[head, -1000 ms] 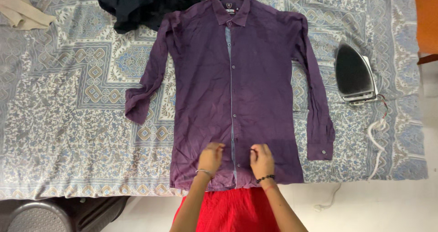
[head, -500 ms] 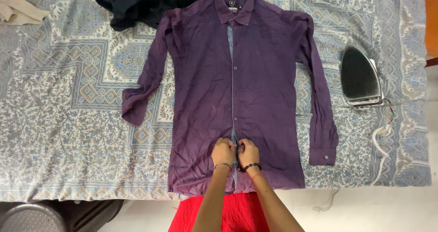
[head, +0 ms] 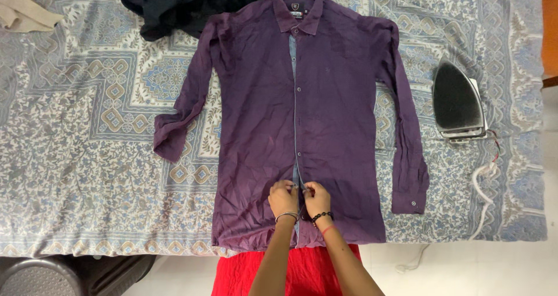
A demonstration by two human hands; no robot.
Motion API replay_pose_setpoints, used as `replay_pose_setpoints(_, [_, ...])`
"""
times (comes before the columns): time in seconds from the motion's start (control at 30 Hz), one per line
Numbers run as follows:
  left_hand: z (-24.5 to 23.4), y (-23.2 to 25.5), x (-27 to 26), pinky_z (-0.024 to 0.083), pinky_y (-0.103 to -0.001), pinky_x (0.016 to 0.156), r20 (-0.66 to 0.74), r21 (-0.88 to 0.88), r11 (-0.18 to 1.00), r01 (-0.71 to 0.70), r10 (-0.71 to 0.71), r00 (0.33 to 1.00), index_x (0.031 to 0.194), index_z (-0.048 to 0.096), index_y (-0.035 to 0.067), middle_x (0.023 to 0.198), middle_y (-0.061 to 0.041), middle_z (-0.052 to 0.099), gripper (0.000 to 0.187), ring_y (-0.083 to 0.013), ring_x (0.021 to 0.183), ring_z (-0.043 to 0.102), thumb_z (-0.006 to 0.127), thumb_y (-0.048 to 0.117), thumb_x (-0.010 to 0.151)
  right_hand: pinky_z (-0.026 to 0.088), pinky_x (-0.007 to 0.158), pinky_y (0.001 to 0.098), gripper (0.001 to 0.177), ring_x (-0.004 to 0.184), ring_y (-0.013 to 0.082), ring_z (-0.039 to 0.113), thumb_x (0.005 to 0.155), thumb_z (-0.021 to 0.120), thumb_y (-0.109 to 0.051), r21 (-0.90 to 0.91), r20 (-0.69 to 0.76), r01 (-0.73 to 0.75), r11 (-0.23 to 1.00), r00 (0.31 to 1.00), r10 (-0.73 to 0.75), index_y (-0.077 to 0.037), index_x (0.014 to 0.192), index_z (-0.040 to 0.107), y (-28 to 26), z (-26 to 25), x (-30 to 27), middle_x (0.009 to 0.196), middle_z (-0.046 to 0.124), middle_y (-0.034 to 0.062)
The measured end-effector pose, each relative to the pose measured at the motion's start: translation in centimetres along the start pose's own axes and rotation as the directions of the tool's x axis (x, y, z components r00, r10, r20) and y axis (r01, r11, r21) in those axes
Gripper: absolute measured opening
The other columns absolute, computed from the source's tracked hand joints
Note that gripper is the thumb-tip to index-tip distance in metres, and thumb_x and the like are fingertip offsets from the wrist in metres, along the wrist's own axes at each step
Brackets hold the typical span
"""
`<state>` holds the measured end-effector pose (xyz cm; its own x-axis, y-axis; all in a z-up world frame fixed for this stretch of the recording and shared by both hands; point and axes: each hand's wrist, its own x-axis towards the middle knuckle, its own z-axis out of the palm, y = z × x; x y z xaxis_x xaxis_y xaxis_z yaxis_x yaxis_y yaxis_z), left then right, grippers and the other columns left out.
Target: The person lays a purple long-sleeved shirt on a patterned bedsheet, buttons it, and smooths the fabric. They then use an electric iron to press the sleeves, collar, and body of the shirt, repeatedly adjusting the garment and re-ironing sections.
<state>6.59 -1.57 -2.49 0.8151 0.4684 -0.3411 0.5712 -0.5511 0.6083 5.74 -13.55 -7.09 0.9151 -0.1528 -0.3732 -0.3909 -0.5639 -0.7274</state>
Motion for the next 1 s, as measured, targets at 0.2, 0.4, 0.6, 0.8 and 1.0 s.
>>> replay_pose_setpoints(0.2, [-0.4,0.4,0.7,0.051,-0.045,0.079,0.058,0.047,0.998,0.033,-0.036,0.998,0.089,0.069,0.013,0.085,-0.002,0.070,0.018,-0.0266,0.091,0.066,0.080,0.017,0.075,0.057,0.071,0.0337,0.017,0.076,0.0231,0.074,0.080,0.072,-0.001,0.024,-0.004,-0.028,0.999,1.000,0.028,-0.003,0.098,0.073,-0.9,-0.3,-0.2,0.090,0.075,0.0116])
replay_pose_setpoints(0.4, [-0.8,0.0,1.7,0.056,-0.041,0.071,0.142,0.043,0.998,0.055,-0.060,0.988,0.077,0.077,0.011,0.077,-0.005,0.074,0.012,-0.0269,0.076,0.073,0.083,0.022,0.075,0.057,0.071,0.0335,0.017,0.076,0.0230,0.074,0.082,0.071,-0.002,0.023,0.016,-0.016,1.000,1.000,0.015,-0.004,0.098,0.072,-1.6,-0.8,-0.2,0.090,0.076,0.0108])
replay_pose_setpoints(0.6, [-1.0,-1.7,1.7,0.057,-0.034,0.067,0.290,-0.162,0.982,0.096,-0.046,0.956,0.085,0.079,0.009,0.074,-0.006,0.076,0.012,-0.0206,0.070,0.075,0.080,0.017,0.076,0.057,0.070,0.0337,0.020,0.075,0.0230,0.073,0.079,0.071,0.000,0.027,-0.028,0.035,0.999,0.999,-0.034,-0.004,0.099,0.073,-2.4,-0.9,-0.8,0.091,0.075,0.0108])
replay_pose_setpoints(0.8, [-0.1,-3.2,1.9,0.056,-0.031,0.067,0.350,-0.234,0.966,0.108,-0.020,0.937,0.088,0.077,0.007,0.076,-0.006,0.076,0.014,-0.0168,0.068,0.072,0.079,0.017,0.080,0.057,0.070,0.0286,0.015,0.075,0.0146,0.074,0.085,0.072,-0.005,0.195,-0.011,-0.014,0.981,1.000,0.016,-0.003,0.100,0.074,-2.2,-1.2,-1.1,0.086,0.078,0.0092])
replay_pose_setpoints(1.0, [-0.7,-3.7,2.7,0.056,-0.027,0.068,0.420,-0.319,0.945,0.077,0.068,0.905,0.092,0.077,0.007,0.078,-0.004,0.077,0.014,-0.0103,0.070,0.072,0.072,0.016,0.084,0.056,0.070,0.0237,0.008,0.076,0.0068,0.072,0.089,0.069,-0.003,0.268,0.119,-0.046,0.962,0.993,0.015,-0.002,0.095,0.074,-1.7,-1.2,-0.3,0.083,0.079,0.0023])
